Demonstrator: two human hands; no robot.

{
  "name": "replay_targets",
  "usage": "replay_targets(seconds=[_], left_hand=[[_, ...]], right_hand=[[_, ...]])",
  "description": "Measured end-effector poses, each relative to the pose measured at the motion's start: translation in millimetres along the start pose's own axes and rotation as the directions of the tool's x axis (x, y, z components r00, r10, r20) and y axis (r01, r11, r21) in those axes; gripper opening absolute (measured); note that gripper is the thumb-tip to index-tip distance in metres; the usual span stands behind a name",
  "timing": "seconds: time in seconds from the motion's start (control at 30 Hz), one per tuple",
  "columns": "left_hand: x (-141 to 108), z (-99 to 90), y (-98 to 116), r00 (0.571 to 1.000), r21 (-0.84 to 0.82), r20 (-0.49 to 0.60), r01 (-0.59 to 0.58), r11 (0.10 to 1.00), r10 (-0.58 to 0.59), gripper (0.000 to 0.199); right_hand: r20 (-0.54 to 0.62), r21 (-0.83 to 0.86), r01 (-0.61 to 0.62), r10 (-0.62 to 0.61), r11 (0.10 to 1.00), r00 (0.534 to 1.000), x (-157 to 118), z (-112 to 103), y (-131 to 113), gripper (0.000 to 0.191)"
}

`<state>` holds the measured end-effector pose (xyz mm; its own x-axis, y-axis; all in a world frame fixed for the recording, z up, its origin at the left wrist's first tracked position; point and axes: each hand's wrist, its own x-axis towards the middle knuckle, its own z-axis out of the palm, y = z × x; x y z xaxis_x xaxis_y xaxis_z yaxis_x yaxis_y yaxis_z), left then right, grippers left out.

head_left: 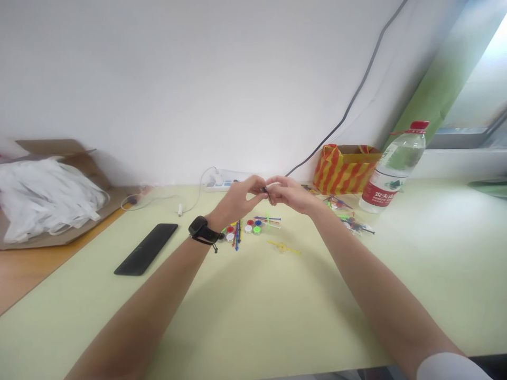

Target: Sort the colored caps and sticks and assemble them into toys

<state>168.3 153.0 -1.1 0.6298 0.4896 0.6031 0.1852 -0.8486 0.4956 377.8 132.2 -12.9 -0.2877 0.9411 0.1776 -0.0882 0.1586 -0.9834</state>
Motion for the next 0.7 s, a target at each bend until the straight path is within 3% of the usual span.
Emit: replay_targets(seconds=[0.17,0.3,0.43,0.5,0.6,0.7], left_hand=[[1,-2.7,4,0.999,0.089,0.037,-0.021,0.996,0.018,0.018],[0,-3.7,6,0.998,0.162,0.045,-0.051,0.986,0.045,0.02],[-1,-2.2,6,0.996,0.111,0.076,-0.047,0.993,0.039,0.015],[-2,-1.0,4,0.995,0.092,0.095,-0.024,0.995,0.015,0.01],[-5,1.6,0,0.983,0.143,0.183,0.007,0.99,-0.033,0.013],[-7,6.1,-2,0.929,0.176,0.362,0.012,0.984,-0.076,0.014]], right_hand=[[0.055,-0.043,0.001,0.001,0.999,0.999,2,2,0,0.014],[0.01,-0.082,0.021,-0.02,0.996,1.0,3,1,2,0.017],[0.047,-0.236,0.045,-0.035,0.971,0.998,2,1,4,0.013],[0.033,-0.428,0.067,-0.058,0.901,0.998,4,2,6,0.01],[0.044,-0.736,0.077,-0.066,0.673,0.997,7,0,13,0.022],[0.067,-0.84,0.042,0.026,0.54,0.997,8,-5,23,0.019]])
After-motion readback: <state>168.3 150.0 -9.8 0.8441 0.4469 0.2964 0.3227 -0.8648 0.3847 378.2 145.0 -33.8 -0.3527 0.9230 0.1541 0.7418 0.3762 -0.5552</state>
